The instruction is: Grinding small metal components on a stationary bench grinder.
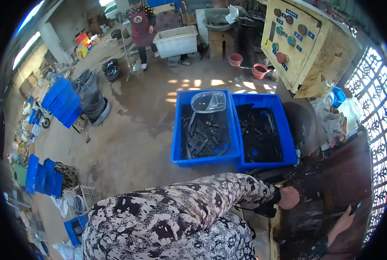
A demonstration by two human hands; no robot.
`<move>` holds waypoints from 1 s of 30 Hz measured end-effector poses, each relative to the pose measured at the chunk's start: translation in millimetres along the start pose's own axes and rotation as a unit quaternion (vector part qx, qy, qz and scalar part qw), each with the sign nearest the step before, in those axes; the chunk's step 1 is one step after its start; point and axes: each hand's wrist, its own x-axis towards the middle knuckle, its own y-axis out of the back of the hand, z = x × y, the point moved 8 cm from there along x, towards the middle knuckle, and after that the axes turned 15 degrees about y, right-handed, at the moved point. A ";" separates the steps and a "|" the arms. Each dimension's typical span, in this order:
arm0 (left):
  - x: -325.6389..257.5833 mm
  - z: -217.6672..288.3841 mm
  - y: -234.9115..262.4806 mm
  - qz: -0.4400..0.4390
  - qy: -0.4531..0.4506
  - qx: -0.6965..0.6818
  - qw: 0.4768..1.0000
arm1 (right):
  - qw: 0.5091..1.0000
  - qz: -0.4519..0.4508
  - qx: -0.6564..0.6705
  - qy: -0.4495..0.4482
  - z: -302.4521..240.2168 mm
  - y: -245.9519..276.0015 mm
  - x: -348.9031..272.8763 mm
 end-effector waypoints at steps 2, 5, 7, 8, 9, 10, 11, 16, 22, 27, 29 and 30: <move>3.6 -0.1 -10.7 -0.003 -0.008 0.014 1.000 | 1.000 0.023 0.017 0.011 1.3 0.5 -0.1; 11.9 -0.8 -35.1 -0.002 -0.026 0.055 0.998 | 0.997 0.043 0.041 0.040 -6.7 5.0 0.0; 14.5 4.4 -52.9 0.016 -0.067 0.143 0.987 | 0.999 0.026 0.032 0.024 -9.7 8.1 -0.8; 12.6 10.7 -60.4 0.041 -0.109 0.226 0.967 | 0.999 0.011 0.040 0.021 -12.2 8.7 -1.1; 11.1 17.3 -65.0 0.066 -0.146 0.289 0.944 | 0.999 0.016 0.028 0.018 -14.1 13.0 -0.3; 5.9 21.0 -68.0 0.089 -0.175 0.347 0.917 | 1.000 -0.007 0.018 0.008 -14.4 12.0 0.1; 9.9 18.3 -63.4 0.068 -0.137 0.299 0.942 | 1.000 -0.030 0.008 -0.003 -13.5 10.2 0.0; 17.7 -14.2 -27.9 -0.042 0.080 -0.055 0.994 | 1.000 0.007 -0.004 0.026 -8.9 7.1 3.4; 20.3 -4.3 -25.4 0.022 0.147 0.029 0.988 | 1.000 -0.031 0.006 0.001 15.6 -6.6 14.4; 33.3 -1.3 -45.4 -0.031 0.195 0.257 0.946 | 0.999 -0.045 -0.006 -0.013 23.7 -6.3 22.8; 34.2 -4.2 -45.2 -0.042 0.172 0.127 0.976 | 0.999 -0.049 0.001 -0.017 24.2 -6.2 22.7; 33.6 -5.7 -43.3 -0.041 0.151 0.082 0.984 | 0.999 -0.048 0.005 -0.018 23.8 -6.0 22.3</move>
